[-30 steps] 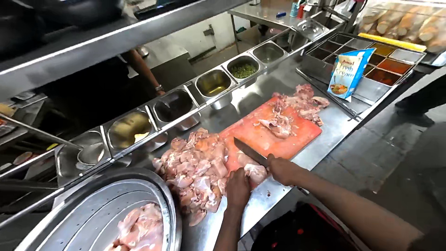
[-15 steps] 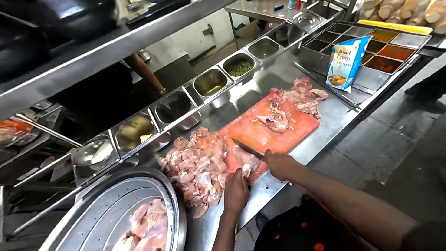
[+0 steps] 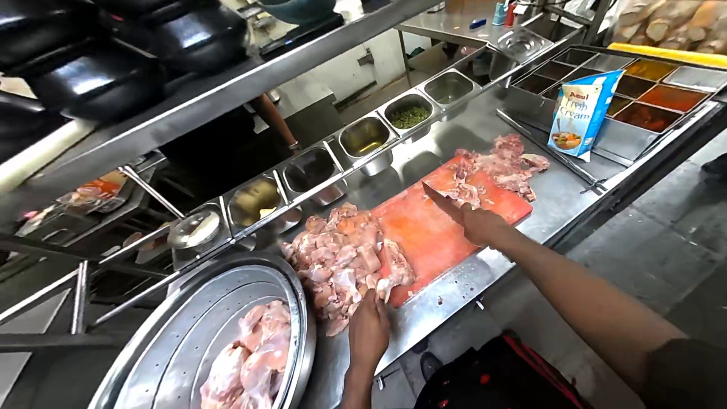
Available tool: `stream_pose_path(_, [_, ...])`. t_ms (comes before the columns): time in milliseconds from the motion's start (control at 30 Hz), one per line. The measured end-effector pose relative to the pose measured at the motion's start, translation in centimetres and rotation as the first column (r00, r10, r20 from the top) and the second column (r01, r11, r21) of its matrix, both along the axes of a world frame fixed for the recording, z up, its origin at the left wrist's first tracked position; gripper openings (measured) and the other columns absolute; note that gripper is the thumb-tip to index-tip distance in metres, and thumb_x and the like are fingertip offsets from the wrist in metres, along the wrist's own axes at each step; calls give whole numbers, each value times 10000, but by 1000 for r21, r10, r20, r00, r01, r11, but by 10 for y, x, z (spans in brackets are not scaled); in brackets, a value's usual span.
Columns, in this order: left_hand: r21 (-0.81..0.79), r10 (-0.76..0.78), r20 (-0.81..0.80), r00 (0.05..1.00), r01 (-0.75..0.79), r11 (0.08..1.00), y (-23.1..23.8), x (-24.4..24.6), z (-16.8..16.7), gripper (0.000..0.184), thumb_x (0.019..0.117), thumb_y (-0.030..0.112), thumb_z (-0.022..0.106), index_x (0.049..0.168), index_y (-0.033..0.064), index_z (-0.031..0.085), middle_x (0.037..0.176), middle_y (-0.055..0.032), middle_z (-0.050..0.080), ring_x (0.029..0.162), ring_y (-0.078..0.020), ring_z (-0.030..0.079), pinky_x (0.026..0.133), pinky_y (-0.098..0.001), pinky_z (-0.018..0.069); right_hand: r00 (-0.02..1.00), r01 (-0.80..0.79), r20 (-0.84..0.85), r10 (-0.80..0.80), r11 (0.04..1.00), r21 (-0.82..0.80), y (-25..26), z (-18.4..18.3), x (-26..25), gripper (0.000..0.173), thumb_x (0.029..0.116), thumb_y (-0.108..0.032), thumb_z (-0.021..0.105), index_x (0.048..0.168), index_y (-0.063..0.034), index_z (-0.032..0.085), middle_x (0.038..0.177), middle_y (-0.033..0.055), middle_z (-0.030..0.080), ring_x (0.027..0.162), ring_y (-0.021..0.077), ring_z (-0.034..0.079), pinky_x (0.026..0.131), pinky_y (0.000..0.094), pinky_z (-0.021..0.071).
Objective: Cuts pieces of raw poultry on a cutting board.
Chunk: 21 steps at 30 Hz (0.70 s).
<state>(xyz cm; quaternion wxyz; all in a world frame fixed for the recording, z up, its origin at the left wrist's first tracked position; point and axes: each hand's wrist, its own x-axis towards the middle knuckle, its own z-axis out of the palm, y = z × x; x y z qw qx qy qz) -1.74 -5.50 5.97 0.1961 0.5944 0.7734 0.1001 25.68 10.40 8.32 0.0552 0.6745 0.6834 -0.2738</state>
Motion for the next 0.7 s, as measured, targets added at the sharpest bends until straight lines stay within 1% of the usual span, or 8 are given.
stream_pose_path(133, [63, -6, 94, 996, 0, 998, -1, 1, -10, 413, 1090, 270, 372, 1281, 16, 637, 989, -161, 722, 942, -318, 716, 895, -547, 566, 991, -60, -114, 75, 990, 130, -38, 18, -28, 406, 1023, -226, 514, 1404, -104, 438, 961, 194, 688, 916, 416, 707, 753, 598, 566])
stream_pose_path(233, [141, -24, 105, 994, 9, 990, 1, 0, -12, 406, 1089, 275, 360, 1198, 24, 660, 951, -127, 720, 921, -296, 711, 878, -525, 570, 979, -153, -111, 174, 973, 171, -59, 20, -56, 317, 1052, -264, 466, 1352, -161, 466, 833, 115, 679, 810, 350, 715, 690, 534, 571])
stream_pose_path(300, [145, -49, 95, 994, 35, 989, 5, -1, -9, 391, 1087, 272, 360, 1168, 40, 664, 954, -116, 718, 926, -290, 709, 875, -516, 571, 962, -239, -113, 249, 967, 94, -62, 17, -68, 292, 1060, -273, 472, 1331, -165, 474, 869, 114, 684, 849, 344, 715, 727, 529, 573])
stream_pose_path(367, [131, -77, 83, 994, 66, 989, 10, 0, -7, 371, 1074, 253, 384, 1182, 38, 666, 965, -126, 719, 942, -302, 710, 880, -516, 570, 948, -305, -94, 304, 952, -1, -55, 6, -70, 329, 1028, -213, 522, 1345, -140, 473, 959, 149, 695, 936, 369, 711, 785, 553, 566])
stream_pose_path(433, [93, -92, 68, 993, 86, 992, 8, 3, -6, 367, 1072, 239, 393, 1228, 36, 656, 995, -138, 719, 968, -313, 705, 899, -518, 563, 959, -276, -87, 269, 959, -72, -44, -14, -60, 433, 991, -174, 583, 1401, -112, 459, 1060, 200, 694, 1013, 408, 697, 830, 596, 557])
stream_pose_path(500, [105, -103, 80, 991, 95, 990, 9, 0, -8, 399, 1068, 216, 394, 1296, 8, 646, 1039, -165, 725, 999, -333, 705, 927, -539, 556, 976, -197, -102, 190, 978, -64, -29, -21, -41, 465, 987, -173, 595, 1422, -91, 453, 1099, 230, 686, 1030, 438, 691, 837, 620, 554])
stream_pose_path(600, [154, -110, 120, 987, 91, 984, 6, -9, -16, 389, 1063, 215, 398, 1260, -4, 652, 1002, -162, 726, 962, -315, 711, 915, -541, 562, 988, -127, -87, 124, 991, -28, -23, -12, -23, 451, 953, -159, 628, 1370, -71, 478, 1073, 216, 684, 1015, 430, 688, 829, 607, 554])
stream_pose_path(700, [145, -139, 133, 981, 119, 982, 17, -9, -11, 386, 1074, 228, 403, 1264, -1, 650, 1007, -157, 728, 965, -308, 712, 920, -546, 561, 986, -81, -149, 79, 997, -12, -33, -2, -19, 437, 967, -197, 606, 1374, -106, 474, 1006, 184, 693, 953, 401, 702, 793, 594, 565])
